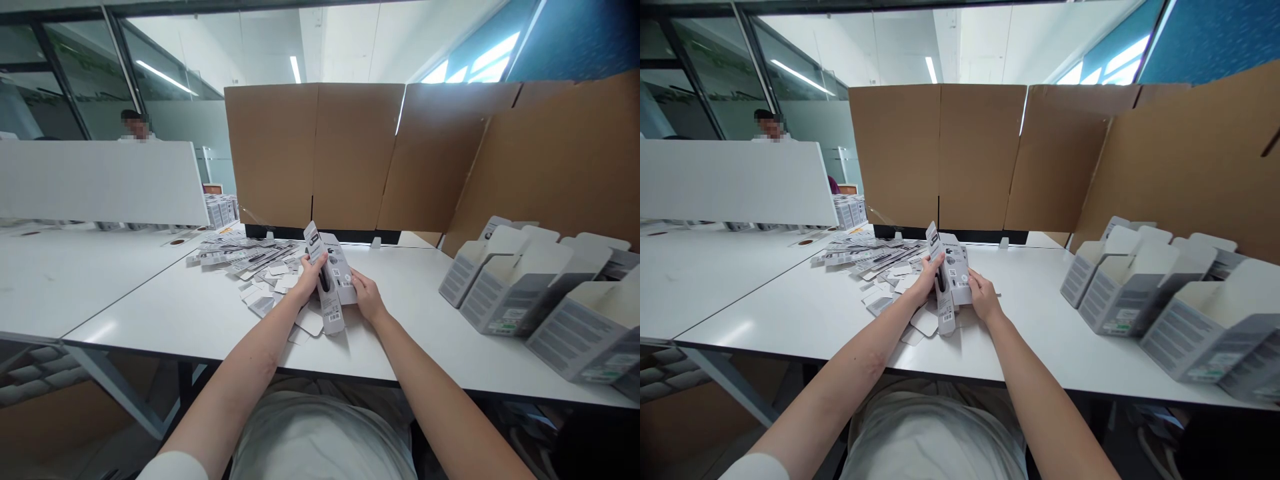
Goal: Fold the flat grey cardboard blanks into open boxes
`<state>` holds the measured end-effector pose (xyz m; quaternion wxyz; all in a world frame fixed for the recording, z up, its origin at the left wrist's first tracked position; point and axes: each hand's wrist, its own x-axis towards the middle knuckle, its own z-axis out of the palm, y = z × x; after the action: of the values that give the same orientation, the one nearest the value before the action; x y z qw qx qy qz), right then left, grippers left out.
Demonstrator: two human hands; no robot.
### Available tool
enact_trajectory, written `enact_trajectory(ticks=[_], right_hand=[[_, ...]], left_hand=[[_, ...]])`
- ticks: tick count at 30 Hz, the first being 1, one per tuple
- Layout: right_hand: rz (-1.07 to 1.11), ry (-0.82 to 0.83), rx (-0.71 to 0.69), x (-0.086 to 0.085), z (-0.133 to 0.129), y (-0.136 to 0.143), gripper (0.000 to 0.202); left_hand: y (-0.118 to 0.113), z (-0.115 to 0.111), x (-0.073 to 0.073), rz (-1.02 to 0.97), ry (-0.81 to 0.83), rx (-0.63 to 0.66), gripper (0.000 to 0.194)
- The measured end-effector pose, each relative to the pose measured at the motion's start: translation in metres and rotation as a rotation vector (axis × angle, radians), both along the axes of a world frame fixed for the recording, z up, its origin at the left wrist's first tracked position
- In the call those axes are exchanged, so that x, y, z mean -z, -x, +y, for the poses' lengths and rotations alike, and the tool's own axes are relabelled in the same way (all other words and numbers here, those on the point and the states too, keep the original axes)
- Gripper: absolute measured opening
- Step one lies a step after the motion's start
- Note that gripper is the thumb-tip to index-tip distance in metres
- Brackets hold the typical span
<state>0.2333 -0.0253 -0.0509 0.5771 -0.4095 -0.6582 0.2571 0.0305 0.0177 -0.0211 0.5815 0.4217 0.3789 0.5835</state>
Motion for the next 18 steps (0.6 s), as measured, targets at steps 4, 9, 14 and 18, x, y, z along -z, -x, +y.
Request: enact_trajectory(ticks=[4,9,14,18], right_hand=[[0.004,-0.013,0.0,0.0,-0.0005,0.0003,0.072],[0.007,-0.024,0.008,0.0007,-0.0008,-0.0004,0.071],[0.0,-0.026,0.006,0.0,-0.0016,-0.0008,0.073],[0.004,-0.025,0.01,-0.0001,-0.002,-0.0015,0.072]], left_hand=[[0.0007,0.0003,-0.0021,-0.025,-0.004,0.015,0.086],[0.002,-0.0027,-0.0083,-0.012,-0.034,0.032,0.09],[0.0009,-0.0062,-0.0097,0.014,-0.043,0.053,0.085],[0.0005,-0.0069,-0.0092,0.037,-0.013,0.056,0.072]])
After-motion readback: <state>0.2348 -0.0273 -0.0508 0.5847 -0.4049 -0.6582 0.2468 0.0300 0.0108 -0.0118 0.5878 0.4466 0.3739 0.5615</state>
